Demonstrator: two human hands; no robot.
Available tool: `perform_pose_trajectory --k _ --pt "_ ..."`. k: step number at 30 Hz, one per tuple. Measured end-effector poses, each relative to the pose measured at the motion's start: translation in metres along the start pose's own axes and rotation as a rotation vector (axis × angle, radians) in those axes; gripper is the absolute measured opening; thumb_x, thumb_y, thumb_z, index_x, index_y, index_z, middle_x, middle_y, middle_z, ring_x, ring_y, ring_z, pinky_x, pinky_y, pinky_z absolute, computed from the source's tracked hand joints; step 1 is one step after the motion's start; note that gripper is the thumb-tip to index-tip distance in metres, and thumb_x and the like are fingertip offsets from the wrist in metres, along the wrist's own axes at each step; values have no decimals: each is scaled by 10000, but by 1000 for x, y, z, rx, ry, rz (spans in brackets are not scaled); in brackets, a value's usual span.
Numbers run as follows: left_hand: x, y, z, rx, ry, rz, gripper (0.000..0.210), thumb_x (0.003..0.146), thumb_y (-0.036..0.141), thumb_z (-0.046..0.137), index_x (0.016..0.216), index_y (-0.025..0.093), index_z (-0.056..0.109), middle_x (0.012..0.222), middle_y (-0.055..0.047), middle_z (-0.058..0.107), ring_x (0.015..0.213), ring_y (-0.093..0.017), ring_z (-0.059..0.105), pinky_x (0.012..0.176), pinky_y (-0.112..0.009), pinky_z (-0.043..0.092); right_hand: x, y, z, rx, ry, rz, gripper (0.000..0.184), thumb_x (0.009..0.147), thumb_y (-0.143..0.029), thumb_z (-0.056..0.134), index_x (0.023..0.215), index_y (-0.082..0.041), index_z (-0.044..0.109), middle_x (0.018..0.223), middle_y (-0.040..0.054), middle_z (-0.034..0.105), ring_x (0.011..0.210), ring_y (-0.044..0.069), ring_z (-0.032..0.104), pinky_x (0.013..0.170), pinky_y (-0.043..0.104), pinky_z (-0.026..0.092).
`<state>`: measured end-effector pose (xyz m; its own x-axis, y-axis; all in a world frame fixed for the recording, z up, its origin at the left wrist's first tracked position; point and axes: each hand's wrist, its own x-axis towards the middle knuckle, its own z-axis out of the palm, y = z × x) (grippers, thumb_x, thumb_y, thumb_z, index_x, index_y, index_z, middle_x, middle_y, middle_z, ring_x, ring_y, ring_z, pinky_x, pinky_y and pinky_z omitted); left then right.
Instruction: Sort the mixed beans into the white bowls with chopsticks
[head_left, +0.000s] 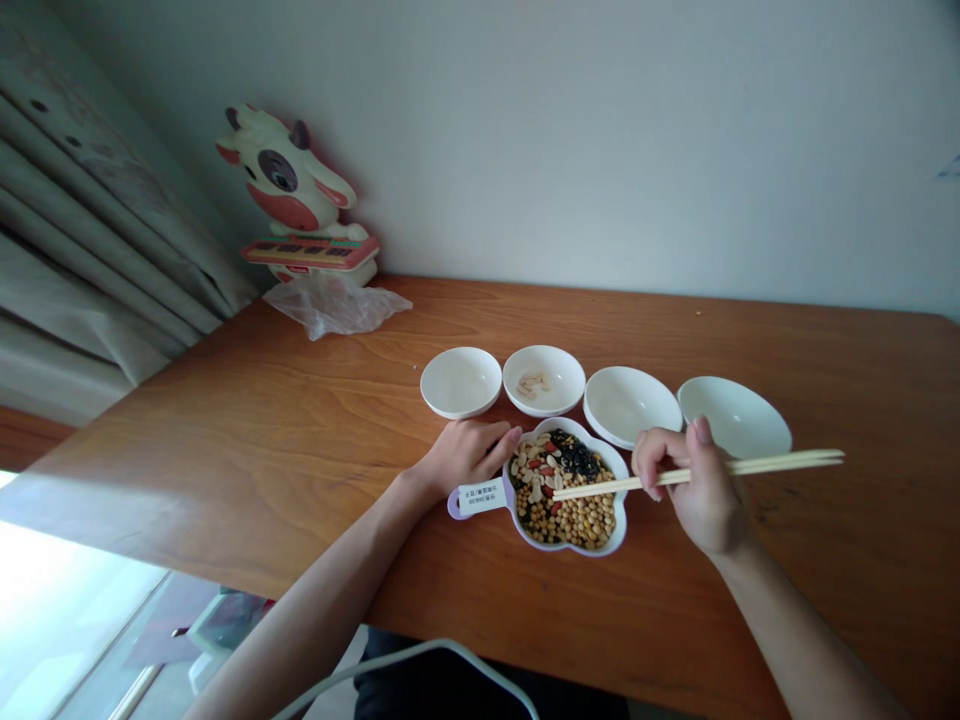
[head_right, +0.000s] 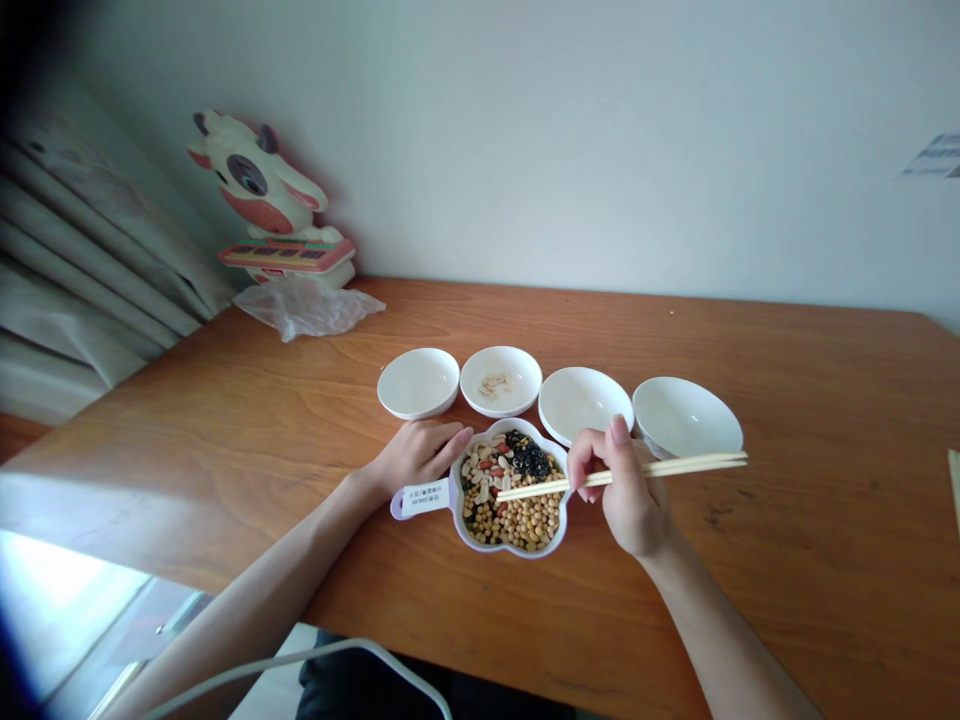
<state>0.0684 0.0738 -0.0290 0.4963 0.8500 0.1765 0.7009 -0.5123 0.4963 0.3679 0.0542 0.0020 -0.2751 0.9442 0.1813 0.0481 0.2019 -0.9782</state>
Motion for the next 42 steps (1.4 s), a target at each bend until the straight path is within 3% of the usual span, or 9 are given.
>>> perform_pose_trajectory --k 7,18,25,31,42 --pt "0 1 -1 -28 -12 -7 480 1114 423 314 735 187 490 682 -6 584 624 -126 496 649 -292 342 0 -4 -6 -50 -180 67 834 976 -771 71 584 -226 566 549 38 462 532 174 429 516 350 321" --pt "0 -1 0 -49 -20 -1 462 1115 412 320 747 184 481 680 5 569 616 -115 471 634 -288 329 -1 4 -3 -110 -168 35 779 1029 -690 102 643 -213 582 619 34 521 569 164 456 564 345 345" --pt "0 -1 0 -53 -23 -10 464 1115 417 322 747 183 479 684 6 578 608 -111 476 627 -280 331 -3 4 -8 -54 -254 12 824 960 -782 25 699 -226 575 668 27 487 623 184 442 611 357 350" --pt "0 0 0 -32 -2 -3 480 1113 415 322 730 180 493 679 -4 585 609 -116 479 626 -281 332 -4 3 -5 -107 -372 -25 761 984 -763 98 738 -225 576 703 31 520 650 190 461 642 363 363" --pt "0 0 -2 -35 -8 6 473 1112 406 331 732 181 499 679 2 580 607 -113 474 631 -280 342 -2 -2 -9 -160 -379 -77 676 1047 -652 165 728 -221 576 709 27 550 676 187 505 694 366 389"
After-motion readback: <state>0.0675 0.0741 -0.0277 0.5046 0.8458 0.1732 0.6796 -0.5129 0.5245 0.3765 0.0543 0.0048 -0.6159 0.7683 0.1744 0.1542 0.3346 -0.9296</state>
